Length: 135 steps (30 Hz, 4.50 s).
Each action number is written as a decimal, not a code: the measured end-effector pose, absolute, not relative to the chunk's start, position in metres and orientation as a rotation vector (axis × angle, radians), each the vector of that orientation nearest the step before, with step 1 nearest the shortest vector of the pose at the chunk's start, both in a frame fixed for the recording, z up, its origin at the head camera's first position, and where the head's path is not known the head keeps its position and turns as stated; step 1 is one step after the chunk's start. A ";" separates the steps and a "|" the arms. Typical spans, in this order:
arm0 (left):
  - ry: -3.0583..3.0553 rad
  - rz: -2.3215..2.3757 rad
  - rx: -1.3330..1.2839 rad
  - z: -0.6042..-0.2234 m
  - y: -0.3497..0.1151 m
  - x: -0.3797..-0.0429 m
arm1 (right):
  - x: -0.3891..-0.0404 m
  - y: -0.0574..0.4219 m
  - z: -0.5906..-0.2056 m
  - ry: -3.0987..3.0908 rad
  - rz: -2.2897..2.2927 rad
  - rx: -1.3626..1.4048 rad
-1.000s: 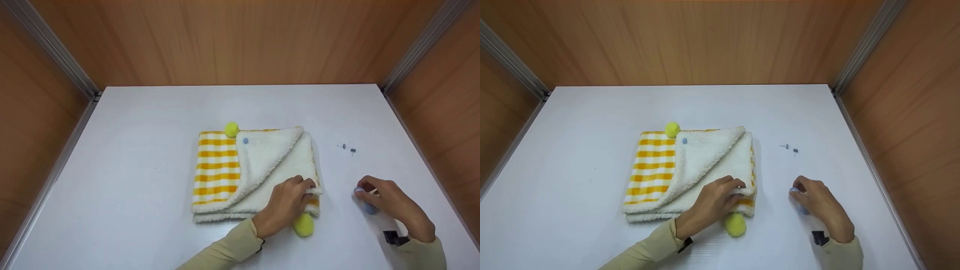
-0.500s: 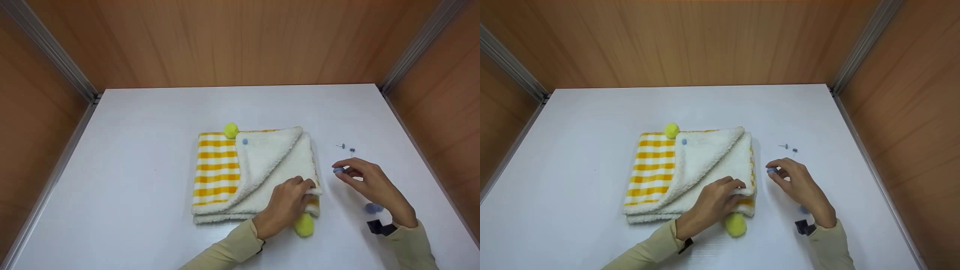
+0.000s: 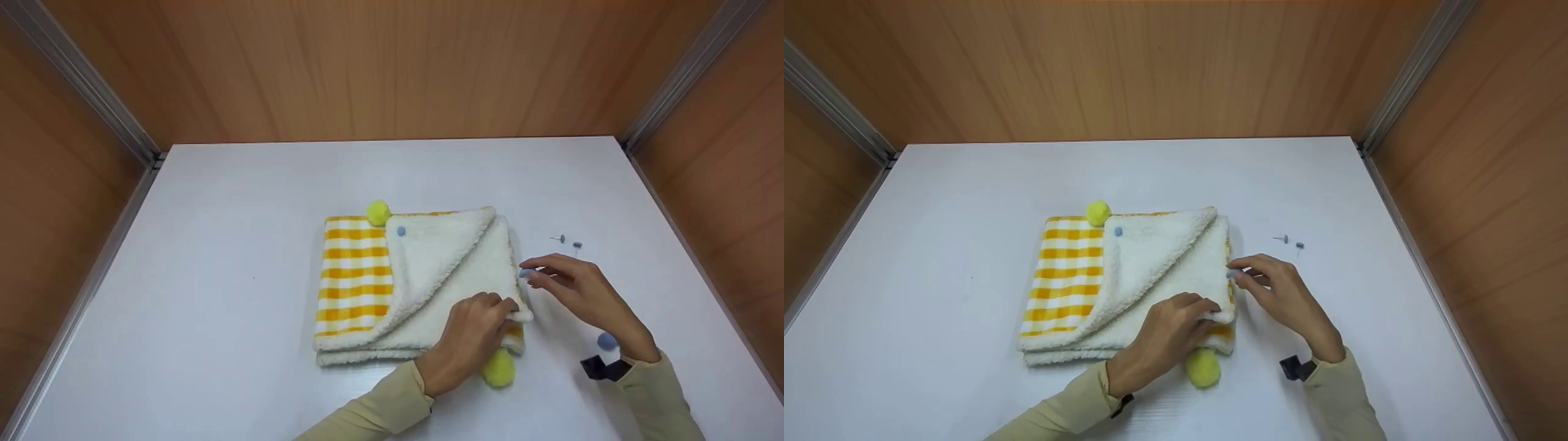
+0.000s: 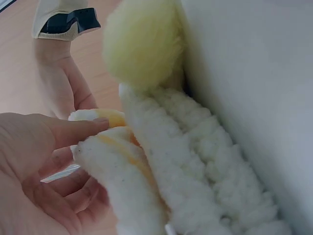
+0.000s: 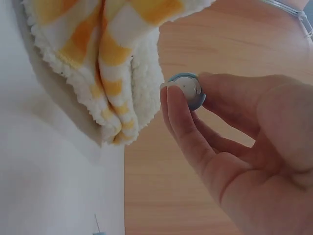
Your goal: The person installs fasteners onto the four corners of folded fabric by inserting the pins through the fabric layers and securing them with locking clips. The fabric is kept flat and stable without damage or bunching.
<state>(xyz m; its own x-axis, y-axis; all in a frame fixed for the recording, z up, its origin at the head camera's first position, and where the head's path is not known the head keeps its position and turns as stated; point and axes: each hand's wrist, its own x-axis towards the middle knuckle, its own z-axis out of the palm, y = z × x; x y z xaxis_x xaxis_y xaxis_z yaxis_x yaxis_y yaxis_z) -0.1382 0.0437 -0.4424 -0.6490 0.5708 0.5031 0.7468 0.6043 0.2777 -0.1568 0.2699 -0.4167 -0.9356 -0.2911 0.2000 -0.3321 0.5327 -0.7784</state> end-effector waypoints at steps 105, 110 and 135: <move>-2.626 -0.986 -0.623 -0.394 -0.001 -0.182 | -0.231 0.210 -0.383 -2.609 1.274 0.898; -2.548 -0.982 -0.588 -0.393 -0.010 -0.188 | -0.246 0.194 -0.375 -2.560 1.264 0.957; -2.877 -0.524 -0.347 -0.401 -0.024 -0.195 | -0.290 0.133 -0.409 -2.780 1.088 1.195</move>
<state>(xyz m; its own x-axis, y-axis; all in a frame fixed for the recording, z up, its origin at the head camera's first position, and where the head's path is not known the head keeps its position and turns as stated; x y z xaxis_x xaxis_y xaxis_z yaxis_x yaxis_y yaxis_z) -0.1950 -0.0240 -0.4008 -0.9532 0.1934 0.2322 0.2628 0.9098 0.3212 -0.2903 0.1332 -0.4088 -0.7216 -0.6666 0.1869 -0.6164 0.4958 -0.6118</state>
